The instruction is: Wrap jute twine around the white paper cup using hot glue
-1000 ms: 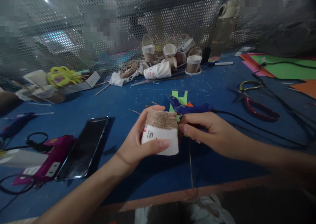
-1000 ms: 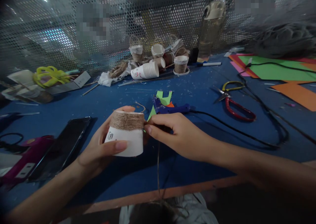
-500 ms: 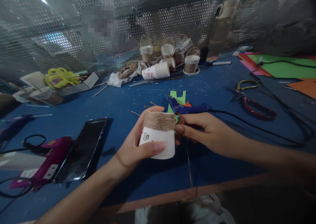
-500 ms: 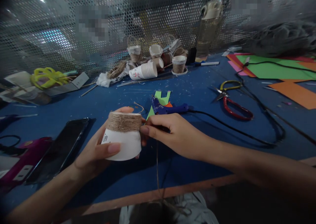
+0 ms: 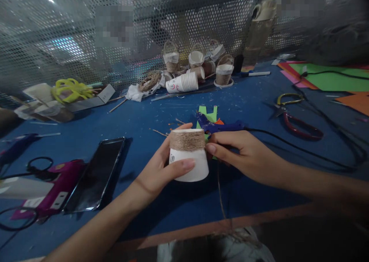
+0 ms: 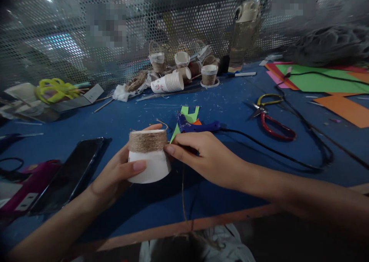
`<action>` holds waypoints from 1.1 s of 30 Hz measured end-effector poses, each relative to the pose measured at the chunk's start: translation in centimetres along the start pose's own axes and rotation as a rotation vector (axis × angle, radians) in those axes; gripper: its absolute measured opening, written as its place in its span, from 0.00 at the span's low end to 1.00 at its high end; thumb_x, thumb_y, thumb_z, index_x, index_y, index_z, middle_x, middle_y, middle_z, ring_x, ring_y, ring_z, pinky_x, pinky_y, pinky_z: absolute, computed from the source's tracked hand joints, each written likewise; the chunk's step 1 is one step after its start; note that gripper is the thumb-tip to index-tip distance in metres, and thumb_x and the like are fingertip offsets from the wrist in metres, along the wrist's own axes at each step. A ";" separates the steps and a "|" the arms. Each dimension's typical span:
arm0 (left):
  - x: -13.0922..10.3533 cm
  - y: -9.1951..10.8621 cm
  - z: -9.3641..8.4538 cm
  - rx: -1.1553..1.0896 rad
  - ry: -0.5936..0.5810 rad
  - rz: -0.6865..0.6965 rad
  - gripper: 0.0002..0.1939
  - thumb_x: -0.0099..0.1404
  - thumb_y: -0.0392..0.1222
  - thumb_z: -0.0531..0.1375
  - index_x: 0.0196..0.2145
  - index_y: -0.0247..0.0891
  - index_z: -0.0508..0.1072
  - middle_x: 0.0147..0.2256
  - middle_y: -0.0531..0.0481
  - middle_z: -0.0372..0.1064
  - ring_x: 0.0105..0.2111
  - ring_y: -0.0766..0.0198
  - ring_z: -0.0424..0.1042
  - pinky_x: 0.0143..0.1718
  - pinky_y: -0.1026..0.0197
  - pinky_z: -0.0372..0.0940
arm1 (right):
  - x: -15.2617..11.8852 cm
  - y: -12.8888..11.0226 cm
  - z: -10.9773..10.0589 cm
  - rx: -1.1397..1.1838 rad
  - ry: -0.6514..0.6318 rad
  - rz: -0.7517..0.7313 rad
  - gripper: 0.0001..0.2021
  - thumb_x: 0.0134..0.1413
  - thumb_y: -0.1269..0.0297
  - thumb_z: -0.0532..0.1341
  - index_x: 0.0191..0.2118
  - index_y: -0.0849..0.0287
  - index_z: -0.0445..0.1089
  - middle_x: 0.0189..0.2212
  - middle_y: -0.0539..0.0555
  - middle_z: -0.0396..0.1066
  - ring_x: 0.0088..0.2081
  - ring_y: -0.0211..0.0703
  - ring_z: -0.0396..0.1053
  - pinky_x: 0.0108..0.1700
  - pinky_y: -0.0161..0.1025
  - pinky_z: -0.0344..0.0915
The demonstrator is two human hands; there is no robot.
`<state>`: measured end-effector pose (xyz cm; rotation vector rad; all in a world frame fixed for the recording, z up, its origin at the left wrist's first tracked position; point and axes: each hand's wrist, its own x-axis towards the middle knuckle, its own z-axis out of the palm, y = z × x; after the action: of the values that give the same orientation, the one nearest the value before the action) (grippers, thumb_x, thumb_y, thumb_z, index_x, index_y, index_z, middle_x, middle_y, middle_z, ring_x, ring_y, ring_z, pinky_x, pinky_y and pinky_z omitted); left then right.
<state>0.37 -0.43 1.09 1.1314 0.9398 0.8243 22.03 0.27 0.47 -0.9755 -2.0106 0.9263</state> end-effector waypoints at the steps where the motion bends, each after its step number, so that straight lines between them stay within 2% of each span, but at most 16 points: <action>1: 0.1 0.0 -0.1 0.005 0.005 -0.005 0.51 0.53 0.51 0.73 0.71 0.46 0.58 0.59 0.45 0.74 0.62 0.41 0.68 0.62 0.49 0.64 | 0.1 0.0 0.0 -0.008 0.006 -0.001 0.19 0.71 0.60 0.59 0.26 0.57 0.62 0.22 0.42 0.61 0.25 0.32 0.59 0.28 0.31 0.56; 5: 0.4 -0.3 -0.8 0.054 -0.034 0.012 0.48 0.57 0.52 0.72 0.70 0.44 0.58 0.61 0.43 0.72 0.64 0.42 0.67 0.61 0.51 0.65 | 0.2 0.0 0.0 -0.027 0.006 0.004 0.19 0.71 0.58 0.59 0.26 0.57 0.62 0.22 0.43 0.61 0.25 0.32 0.59 0.28 0.32 0.56; 8: 0.7 -0.9 -1.2 0.043 -0.043 0.046 0.44 0.57 0.52 0.72 0.68 0.43 0.62 0.60 0.42 0.72 0.61 0.43 0.69 0.55 0.54 0.68 | 0.1 0.0 0.0 -0.034 -0.022 -0.015 0.18 0.71 0.59 0.58 0.27 0.57 0.65 0.23 0.43 0.64 0.27 0.33 0.61 0.30 0.32 0.57; 12: 0.8 -1.4 -1.4 0.026 -0.010 0.157 0.36 0.56 0.45 0.73 0.60 0.48 0.66 0.50 0.48 0.77 0.46 0.55 0.76 0.43 0.60 0.70 | 0.0 -0.1 0.0 -0.063 -0.033 -0.037 0.16 0.71 0.59 0.58 0.28 0.57 0.65 0.25 0.44 0.65 0.27 0.34 0.62 0.32 0.33 0.58; 16: 0.5 -1.0 -1.0 0.009 0.010 0.164 0.29 0.55 0.44 0.74 0.52 0.46 0.70 0.43 0.52 0.75 0.36 0.62 0.73 0.39 0.62 0.68 | 0.0 -0.1 0.0 -0.076 -0.054 -0.045 0.14 0.71 0.60 0.57 0.31 0.57 0.67 0.26 0.46 0.68 0.29 0.35 0.64 0.32 0.33 0.60; 21: 0.4 -0.6 -0.9 -0.044 -0.003 0.110 0.28 0.53 0.46 0.73 0.51 0.46 0.70 0.40 0.53 0.74 0.34 0.64 0.72 0.36 0.64 0.66 | 0.0 -0.3 0.0 -0.075 -0.052 -0.126 0.12 0.70 0.64 0.58 0.31 0.58 0.67 0.26 0.45 0.66 0.29 0.33 0.63 0.34 0.31 0.59; 27: 0.7 -1.1 -1.3 -0.055 -0.090 0.173 0.27 0.54 0.45 0.72 0.50 0.46 0.70 0.39 0.52 0.74 0.34 0.61 0.73 0.33 0.63 0.66 | -0.1 -0.3 -0.1 -0.070 -0.050 -0.132 0.12 0.70 0.66 0.58 0.31 0.58 0.66 0.26 0.44 0.65 0.28 0.32 0.62 0.33 0.31 0.58; 33: 0.4 -0.6 -0.8 -0.049 -0.038 0.132 0.26 0.53 0.44 0.72 0.49 0.46 0.70 0.38 0.53 0.73 0.32 0.62 0.72 0.34 0.62 0.65 | -0.1 -0.3 -0.2 -0.029 -0.070 -0.098 0.13 0.70 0.64 0.57 0.31 0.57 0.66 0.26 0.45 0.65 0.29 0.33 0.62 0.33 0.32 0.59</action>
<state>-0.17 0.03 0.29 1.1726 0.8155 0.9247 22.11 0.05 0.77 -0.8625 -2.1157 0.8923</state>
